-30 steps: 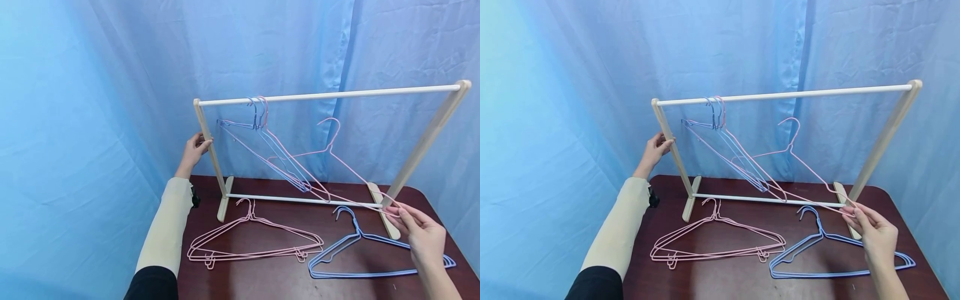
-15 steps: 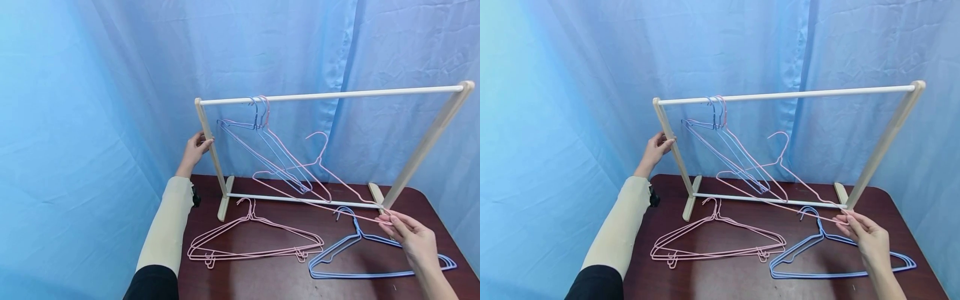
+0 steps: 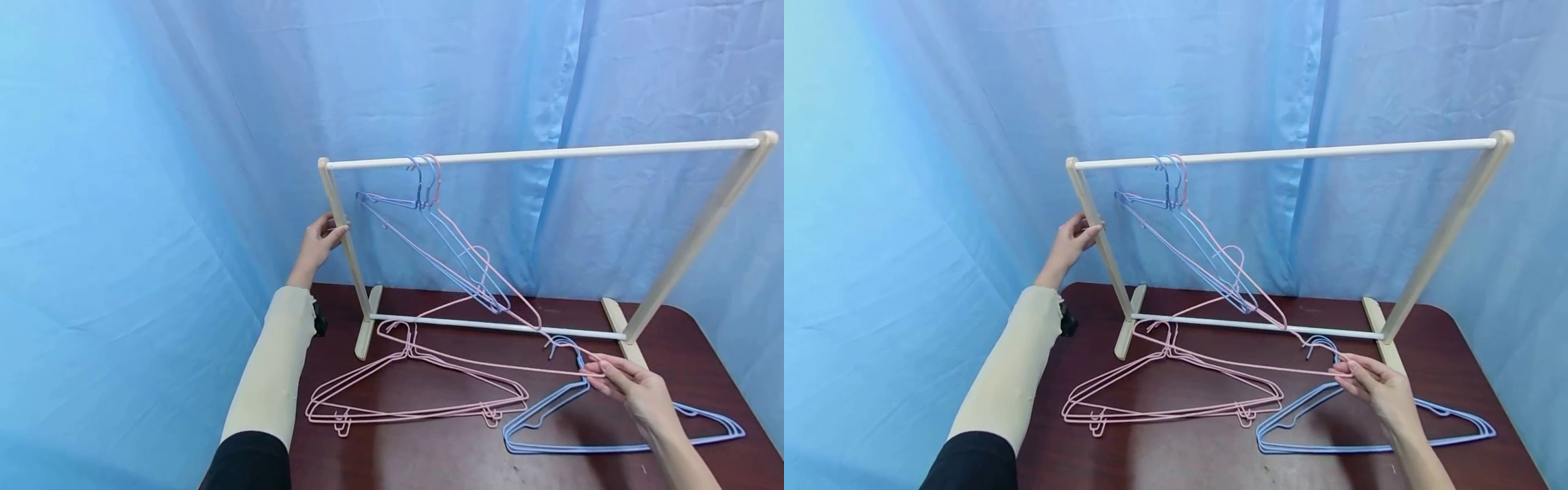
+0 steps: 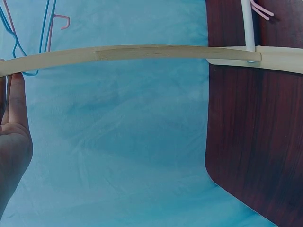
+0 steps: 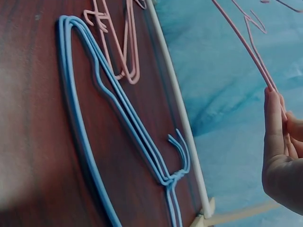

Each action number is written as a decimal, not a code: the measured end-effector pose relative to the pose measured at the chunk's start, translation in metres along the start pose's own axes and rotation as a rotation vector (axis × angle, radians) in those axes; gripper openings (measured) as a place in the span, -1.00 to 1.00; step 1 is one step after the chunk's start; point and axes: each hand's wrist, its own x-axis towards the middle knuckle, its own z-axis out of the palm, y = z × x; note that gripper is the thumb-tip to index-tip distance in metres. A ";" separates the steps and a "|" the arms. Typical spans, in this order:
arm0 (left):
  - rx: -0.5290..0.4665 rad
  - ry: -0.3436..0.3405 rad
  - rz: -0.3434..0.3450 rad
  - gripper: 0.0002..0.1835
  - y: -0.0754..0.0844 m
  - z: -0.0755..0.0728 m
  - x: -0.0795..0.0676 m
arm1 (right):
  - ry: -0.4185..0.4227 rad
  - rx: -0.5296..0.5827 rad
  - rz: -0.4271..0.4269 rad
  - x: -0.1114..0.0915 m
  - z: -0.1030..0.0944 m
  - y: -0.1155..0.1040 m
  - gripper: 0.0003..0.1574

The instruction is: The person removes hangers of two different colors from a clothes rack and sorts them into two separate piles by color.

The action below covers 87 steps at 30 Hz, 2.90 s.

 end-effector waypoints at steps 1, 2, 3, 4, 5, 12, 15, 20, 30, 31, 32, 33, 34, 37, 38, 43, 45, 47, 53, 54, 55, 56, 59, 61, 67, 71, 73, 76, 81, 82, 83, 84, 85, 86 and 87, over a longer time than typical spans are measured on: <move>0.001 -0.002 0.001 -0.49 0.001 0.000 0.000 | -0.018 -0.014 0.009 0.001 0.001 0.002 -0.63; 0.001 -0.003 0.000 -0.49 0.001 0.000 0.000 | -0.035 -0.024 0.021 0.001 0.002 0.004 -0.61; -0.001 -0.002 -0.001 -0.50 0.001 0.000 0.000 | -0.056 -0.027 0.036 0.002 0.003 0.006 -0.59; -0.002 -0.002 0.000 -0.50 0.001 0.000 0.001 | -0.070 -0.036 0.051 0.002 0.004 0.008 -0.57; -0.002 -0.001 -0.001 -0.50 0.002 0.000 0.001 | -0.077 -0.051 0.070 0.003 0.004 0.011 -0.57; 0.006 0.000 0.004 -0.49 0.002 0.000 0.001 | -0.092 -0.169 0.180 0.016 -0.015 0.051 -0.70; 0.007 0.001 -0.001 -0.49 0.000 -0.001 0.000 | -0.110 -0.188 0.232 0.021 -0.018 0.068 -0.72; 0.004 -0.001 -0.009 -0.49 0.000 -0.001 0.000 | 0.006 -0.272 0.348 0.016 0.022 0.065 -0.77; 0.016 0.006 -0.019 -0.48 0.001 0.000 0.000 | 0.067 -0.301 0.427 0.016 0.057 0.082 -0.58; 0.012 0.006 -0.022 -0.48 0.001 0.000 0.000 | 0.062 -0.301 0.426 0.016 0.059 0.085 -0.58; 0.008 0.005 -0.024 -0.48 0.001 0.000 0.000 | 0.056 -0.292 0.426 0.017 0.060 0.087 -0.58; 0.006 0.004 -0.026 -0.47 0.001 0.000 0.000 | 0.057 -0.285 0.427 0.018 0.061 0.090 -0.59; 0.005 0.003 -0.027 -0.47 0.001 0.000 0.000 | 0.050 -0.283 0.425 0.018 0.062 0.092 -0.58; 0.002 -0.001 -0.026 -0.47 0.002 0.000 0.000 | 0.040 -0.266 0.429 0.020 0.064 0.101 -0.57; 0.002 -0.001 -0.027 -0.47 0.002 0.000 0.000 | 0.041 -0.256 0.431 0.020 0.065 0.104 -0.58; 0.001 0.002 -0.029 -0.48 0.001 0.000 0.000 | 0.062 -0.227 0.439 0.022 0.067 0.116 -0.64; 0.013 0.002 -0.023 -0.47 0.001 0.000 0.000 | 0.081 -0.233 0.437 0.022 0.069 0.120 -0.66; 0.013 0.003 -0.018 -0.48 0.001 -0.001 0.000 | 0.105 -0.252 0.435 0.023 0.070 0.121 -0.66; 0.001 0.006 -0.009 -0.49 0.001 0.000 0.000 | 0.153 -0.372 0.407 0.027 0.074 0.120 -0.54; 0.001 0.005 -0.009 -0.49 0.002 0.000 0.000 | 0.159 -0.403 0.400 0.028 0.074 0.119 -0.53; 0.002 0.004 -0.009 -0.50 0.002 0.000 0.000 | 0.158 -0.438 0.395 0.028 0.075 0.118 -0.52; 0.000 0.003 -0.010 -0.50 0.002 0.001 0.000 | 0.165 -0.475 0.390 0.028 0.075 0.117 -0.53; -0.001 0.002 -0.012 -0.51 0.004 0.001 -0.002 | 0.172 -0.594 0.368 0.027 0.076 0.114 -0.57; 0.005 0.003 -0.011 -0.51 0.003 0.000 -0.002 | 0.178 -0.668 0.344 0.026 0.076 0.112 -0.61; 0.016 0.012 -0.008 -0.52 0.000 0.000 -0.001 | 0.181 -0.804 0.282 0.025 0.075 0.106 -0.68; 0.016 0.007 -0.013 -0.50 0.000 0.000 -0.001 | 0.166 -0.763 0.291 0.025 0.072 0.103 -0.65; 0.015 0.005 -0.015 -0.49 0.000 0.000 -0.001 | 0.158 -0.738 0.295 0.025 0.071 0.100 -0.64; 0.013 0.004 -0.016 -0.49 0.001 0.000 -0.002 | 0.164 -0.745 0.293 0.026 0.070 0.095 -0.63; 0.021 0.012 -0.004 -0.48 0.001 0.001 -0.002 | 0.160 -0.741 0.290 0.027 0.071 0.083 -0.59; 0.024 0.012 -0.002 -0.48 0.001 0.001 -0.002 | 0.155 -0.729 0.292 0.028 0.071 0.080 -0.58; 0.027 0.012 0.000 -0.48 0.001 0.001 -0.002 | 0.151 -0.724 0.290 0.029 0.072 0.077 -0.57; 0.027 0.011 -0.001 -0.48 0.001 0.001 -0.002 | 0.152 -0.721 0.288 0.029 0.073 0.075 -0.56; 0.026 0.010 -0.004 -0.48 0.001 0.001 -0.002 | 0.152 -0.714 0.287 0.030 0.074 0.072 -0.55; 0.024 0.010 -0.007 -0.48 0.001 0.001 -0.002 | 0.149 -0.707 0.282 0.031 0.075 0.070 -0.54; 0.021 0.006 -0.010 -0.48 0.001 0.000 -0.002 | 0.147 -0.707 0.279 0.032 0.076 0.067 -0.54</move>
